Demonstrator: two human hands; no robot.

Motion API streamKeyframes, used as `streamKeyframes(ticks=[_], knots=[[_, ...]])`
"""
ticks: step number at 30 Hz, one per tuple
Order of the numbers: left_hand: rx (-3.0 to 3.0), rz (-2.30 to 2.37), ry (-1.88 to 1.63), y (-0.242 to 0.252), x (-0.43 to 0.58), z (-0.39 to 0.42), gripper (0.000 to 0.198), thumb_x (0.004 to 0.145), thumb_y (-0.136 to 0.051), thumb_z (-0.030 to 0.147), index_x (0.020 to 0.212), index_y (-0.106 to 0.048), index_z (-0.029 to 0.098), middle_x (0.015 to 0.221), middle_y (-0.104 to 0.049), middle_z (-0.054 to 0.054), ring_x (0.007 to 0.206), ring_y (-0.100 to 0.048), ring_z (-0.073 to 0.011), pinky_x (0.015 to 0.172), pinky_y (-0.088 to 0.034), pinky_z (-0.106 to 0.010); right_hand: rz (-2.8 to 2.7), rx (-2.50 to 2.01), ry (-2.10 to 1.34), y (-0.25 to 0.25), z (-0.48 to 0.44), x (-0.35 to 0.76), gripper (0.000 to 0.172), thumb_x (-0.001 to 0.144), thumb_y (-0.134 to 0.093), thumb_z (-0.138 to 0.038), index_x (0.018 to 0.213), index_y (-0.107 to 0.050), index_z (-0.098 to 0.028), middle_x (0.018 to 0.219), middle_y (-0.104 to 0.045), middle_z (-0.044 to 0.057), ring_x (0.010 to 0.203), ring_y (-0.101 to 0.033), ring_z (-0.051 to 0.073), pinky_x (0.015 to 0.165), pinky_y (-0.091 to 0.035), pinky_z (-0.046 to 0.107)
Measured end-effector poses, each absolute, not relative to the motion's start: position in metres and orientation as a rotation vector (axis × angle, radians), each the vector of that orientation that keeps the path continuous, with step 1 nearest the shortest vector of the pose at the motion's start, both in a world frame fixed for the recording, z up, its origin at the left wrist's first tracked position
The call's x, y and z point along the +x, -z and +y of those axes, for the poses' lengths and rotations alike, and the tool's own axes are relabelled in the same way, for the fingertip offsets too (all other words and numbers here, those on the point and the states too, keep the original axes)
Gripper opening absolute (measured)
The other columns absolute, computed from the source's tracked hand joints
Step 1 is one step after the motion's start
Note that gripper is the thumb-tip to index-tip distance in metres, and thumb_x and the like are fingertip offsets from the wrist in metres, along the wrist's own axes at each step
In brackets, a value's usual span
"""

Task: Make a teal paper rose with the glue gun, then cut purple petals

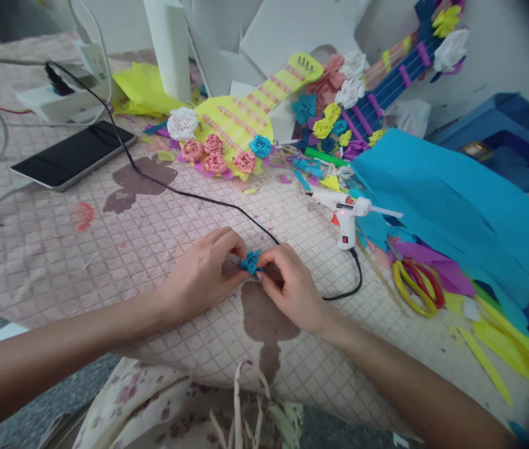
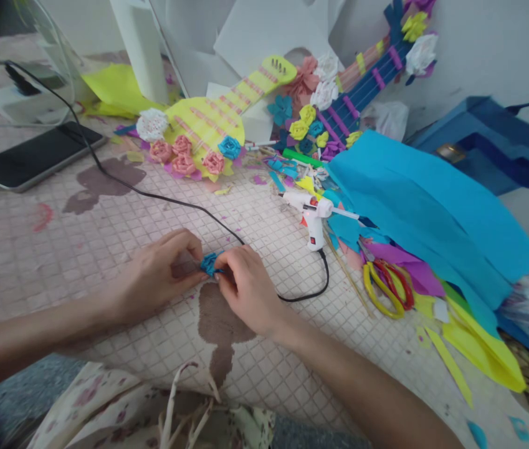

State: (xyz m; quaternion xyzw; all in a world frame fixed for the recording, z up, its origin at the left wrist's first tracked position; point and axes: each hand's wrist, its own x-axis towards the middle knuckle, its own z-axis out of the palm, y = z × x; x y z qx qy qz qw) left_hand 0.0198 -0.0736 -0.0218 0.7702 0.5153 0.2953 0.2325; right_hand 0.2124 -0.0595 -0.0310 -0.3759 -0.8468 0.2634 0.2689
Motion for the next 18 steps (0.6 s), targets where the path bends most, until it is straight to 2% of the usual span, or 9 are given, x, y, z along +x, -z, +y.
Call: streamKeyframes(ticks=[6, 18], knots=[[2.133, 1.307, -0.847, 0.026, 0.02, -0.073, 0.032, 0.078, -0.059, 0.011, 0.107, -0.05, 0.021, 0.102, -0.062, -0.004, 0.095, -0.059, -0.0187, 0.077, -0.049, -0.031, -2.279, -1.022, -0.714, 0.031, -0.06, 0.213, 0.017, 0.084, -0.05, -0.009, 0.093, -0.047, -0.023, 0.09, -0.055, 0.003, 0.088, -0.052, 0.019, 0.08, -0.045, 0.037], [2.163, 1.237, -0.901, 0.025, 0.02, -0.071, 0.032, 0.078, -0.059, 0.012, 0.108, -0.051, 0.019, 0.103, -0.064, -0.005, 0.098, -0.061, -0.0196, 0.081, -0.05, -0.033, -2.103, -0.957, -0.753, 0.021, -0.064, 0.22, 0.022, 0.084, -0.052, -0.012, 0.103, -0.052, -0.024, 0.102, -0.055, 0.005, 0.098, -0.053, 0.019, 0.08, -0.046, 0.036]])
